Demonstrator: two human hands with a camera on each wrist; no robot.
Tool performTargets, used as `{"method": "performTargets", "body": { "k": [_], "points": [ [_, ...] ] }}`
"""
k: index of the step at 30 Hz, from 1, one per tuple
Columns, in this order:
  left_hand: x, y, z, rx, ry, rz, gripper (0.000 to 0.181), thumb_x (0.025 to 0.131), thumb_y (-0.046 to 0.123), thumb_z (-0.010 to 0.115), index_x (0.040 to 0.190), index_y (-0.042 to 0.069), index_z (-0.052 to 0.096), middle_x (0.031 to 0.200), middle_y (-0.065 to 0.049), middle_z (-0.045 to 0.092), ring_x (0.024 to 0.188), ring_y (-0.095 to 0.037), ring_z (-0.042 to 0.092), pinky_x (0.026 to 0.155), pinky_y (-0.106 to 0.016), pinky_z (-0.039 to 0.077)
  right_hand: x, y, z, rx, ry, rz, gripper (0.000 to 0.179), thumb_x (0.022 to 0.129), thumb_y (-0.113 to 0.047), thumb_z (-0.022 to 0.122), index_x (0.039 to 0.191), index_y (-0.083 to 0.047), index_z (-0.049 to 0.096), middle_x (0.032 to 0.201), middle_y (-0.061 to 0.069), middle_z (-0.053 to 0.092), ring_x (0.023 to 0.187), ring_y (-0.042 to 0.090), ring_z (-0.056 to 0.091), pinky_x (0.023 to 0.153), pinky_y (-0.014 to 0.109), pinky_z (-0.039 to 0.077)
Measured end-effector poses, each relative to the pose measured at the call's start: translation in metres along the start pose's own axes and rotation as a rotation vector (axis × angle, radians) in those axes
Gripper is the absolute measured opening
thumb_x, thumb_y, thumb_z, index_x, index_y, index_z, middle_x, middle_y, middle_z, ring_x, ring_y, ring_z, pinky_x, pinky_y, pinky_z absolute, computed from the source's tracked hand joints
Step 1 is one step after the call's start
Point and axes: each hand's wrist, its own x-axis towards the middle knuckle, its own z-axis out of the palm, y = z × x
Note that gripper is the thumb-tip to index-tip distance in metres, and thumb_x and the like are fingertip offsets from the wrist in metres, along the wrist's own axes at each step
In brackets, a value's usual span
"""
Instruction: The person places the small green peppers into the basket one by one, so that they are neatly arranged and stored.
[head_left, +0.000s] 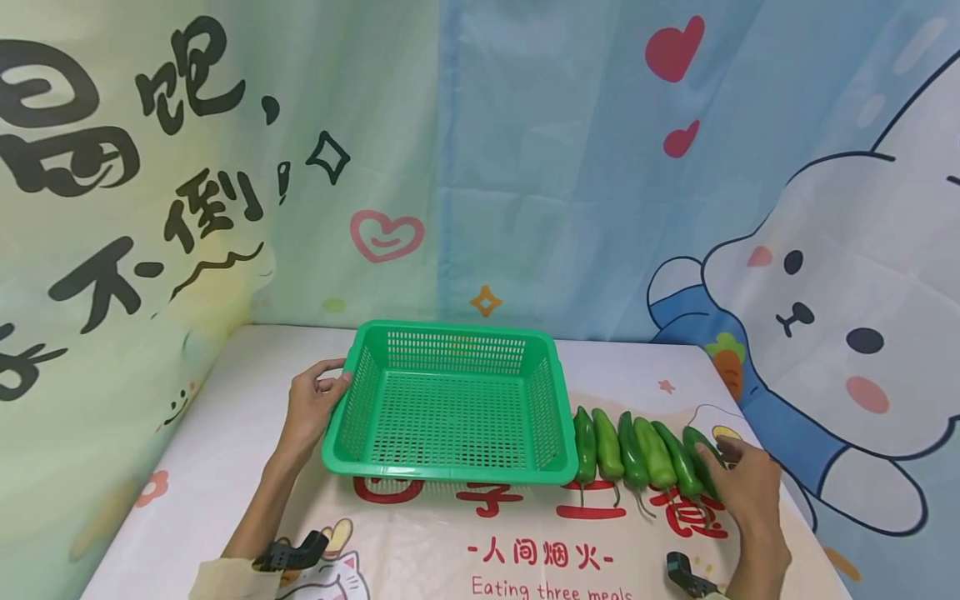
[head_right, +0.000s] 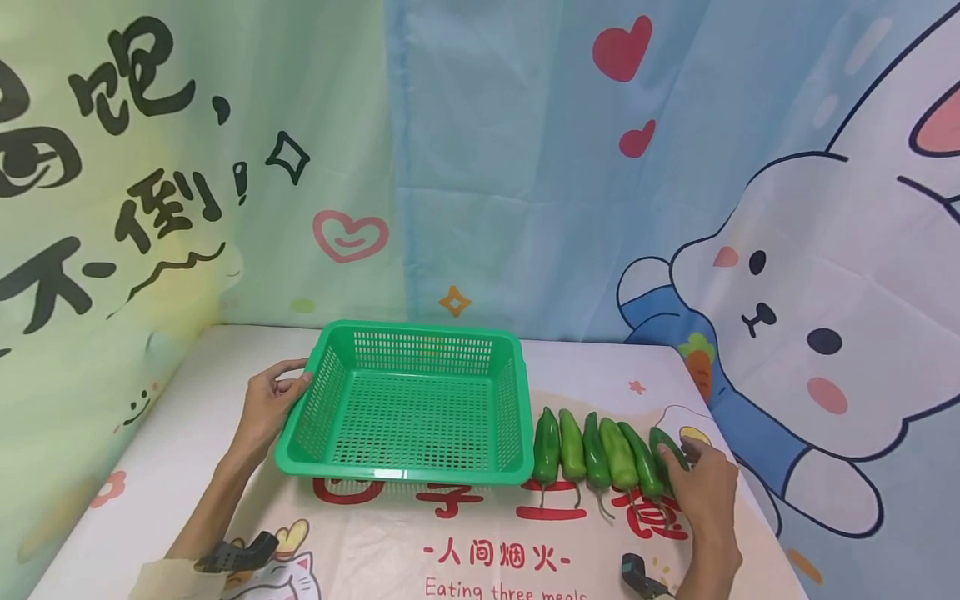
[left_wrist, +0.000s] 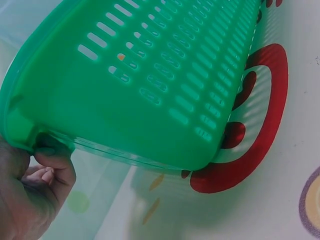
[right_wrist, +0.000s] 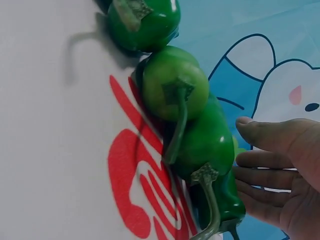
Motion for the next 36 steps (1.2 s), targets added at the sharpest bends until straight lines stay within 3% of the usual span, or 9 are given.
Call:
{"method": "performTargets", "body": {
  "k": [16, 24, 36],
  "points": [
    [-0.001, -0.001, 0.000, -0.002, 0.012, -0.005, 0.043, 0.113, 0.015, 0.062, 0.147, -0.011, 0.057, 0.096, -0.032, 0.079, 0.066, -0.010, 0.077, 0.060, -0.023, 0.064, 0.004, 0.007, 0.007, 0.006, -0.019, 0.051, 0.058, 0.105, -0.015, 0.072, 0.149, 0.018, 0.053, 0.138, 0.044, 0.062, 0.131, 0.060, 0.056, 0.118, 0.074, 0.042],
    [0.000, -0.001, 0.000, 0.002, 0.020, -0.003, 0.043, 0.112, 0.015, 0.063, 0.146, -0.010, 0.058, 0.099, -0.033, 0.079, 0.067, -0.007, 0.077, 0.061, -0.022, 0.063, 0.004, 0.009, 0.009, 0.015, -0.002, 0.049, 0.055, 0.105, -0.014, 0.071, 0.146, 0.020, 0.055, 0.133, 0.045, 0.063, 0.128, 0.057, 0.052, 0.114, 0.074, 0.036],
    [0.001, -0.003, 0.001, 0.015, 0.014, 0.005, 0.042, 0.113, 0.015, 0.061, 0.146, -0.011, 0.058, 0.098, -0.035, 0.078, 0.067, -0.010, 0.078, 0.061, -0.023, 0.064, 0.007, 0.016, 0.013, 0.023, 0.007, 0.055, 0.052, 0.107, -0.016, 0.067, 0.144, 0.019, 0.057, 0.136, 0.045, 0.062, 0.127, 0.059, 0.058, 0.116, 0.074, 0.044]
  ]
}}
